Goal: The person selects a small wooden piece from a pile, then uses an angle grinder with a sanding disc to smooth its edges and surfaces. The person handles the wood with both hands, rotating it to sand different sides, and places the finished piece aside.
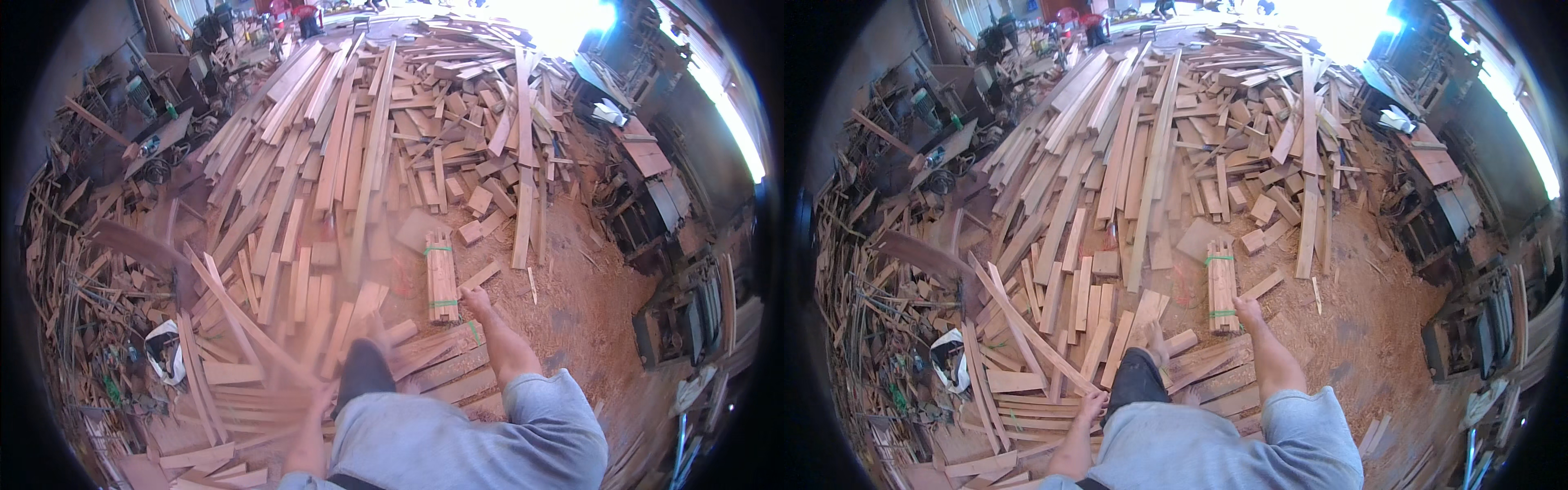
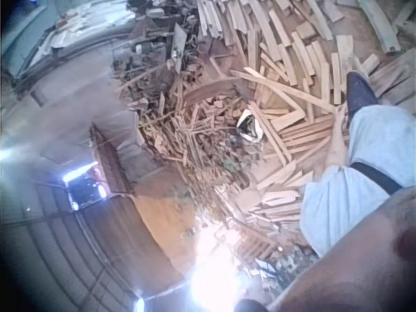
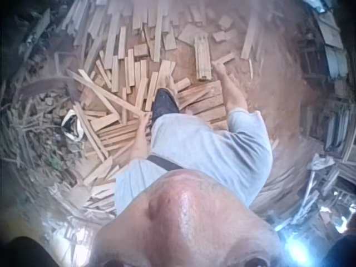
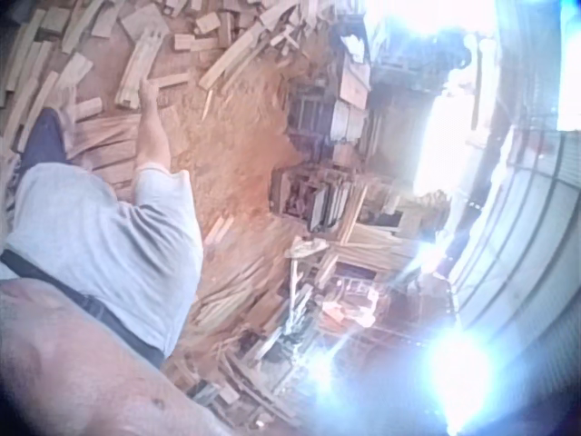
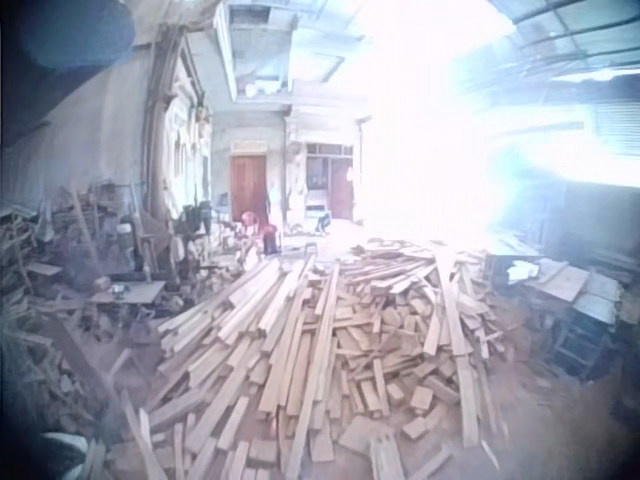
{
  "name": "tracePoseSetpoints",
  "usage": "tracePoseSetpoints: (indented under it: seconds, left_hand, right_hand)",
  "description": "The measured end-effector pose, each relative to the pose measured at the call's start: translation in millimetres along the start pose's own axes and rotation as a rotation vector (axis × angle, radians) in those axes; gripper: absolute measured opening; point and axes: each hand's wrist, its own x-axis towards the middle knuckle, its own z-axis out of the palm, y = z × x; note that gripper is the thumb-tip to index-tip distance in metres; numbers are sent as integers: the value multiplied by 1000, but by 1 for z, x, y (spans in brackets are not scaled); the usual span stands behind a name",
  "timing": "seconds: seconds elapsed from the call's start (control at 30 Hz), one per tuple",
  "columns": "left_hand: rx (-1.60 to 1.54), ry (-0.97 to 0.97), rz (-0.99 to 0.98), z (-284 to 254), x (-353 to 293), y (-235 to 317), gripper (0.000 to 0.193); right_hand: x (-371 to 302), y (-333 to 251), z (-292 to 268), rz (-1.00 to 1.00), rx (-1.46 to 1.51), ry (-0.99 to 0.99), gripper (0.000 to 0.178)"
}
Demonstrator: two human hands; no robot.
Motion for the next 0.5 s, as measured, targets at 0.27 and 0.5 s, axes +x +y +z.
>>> tracePoseSetpoints:
  seconds: [0.27, 0.5]
  left_hand:
    - [-59, -26, -428, -41, 128, -10, 36]
    - [221, 41, -91, -96, 257, 216, 39]
  right_hand:
    - [38, -69, 97, 302, -15, -299, 47]
    - [130, -121, 111, 417, -160, -194, 42]
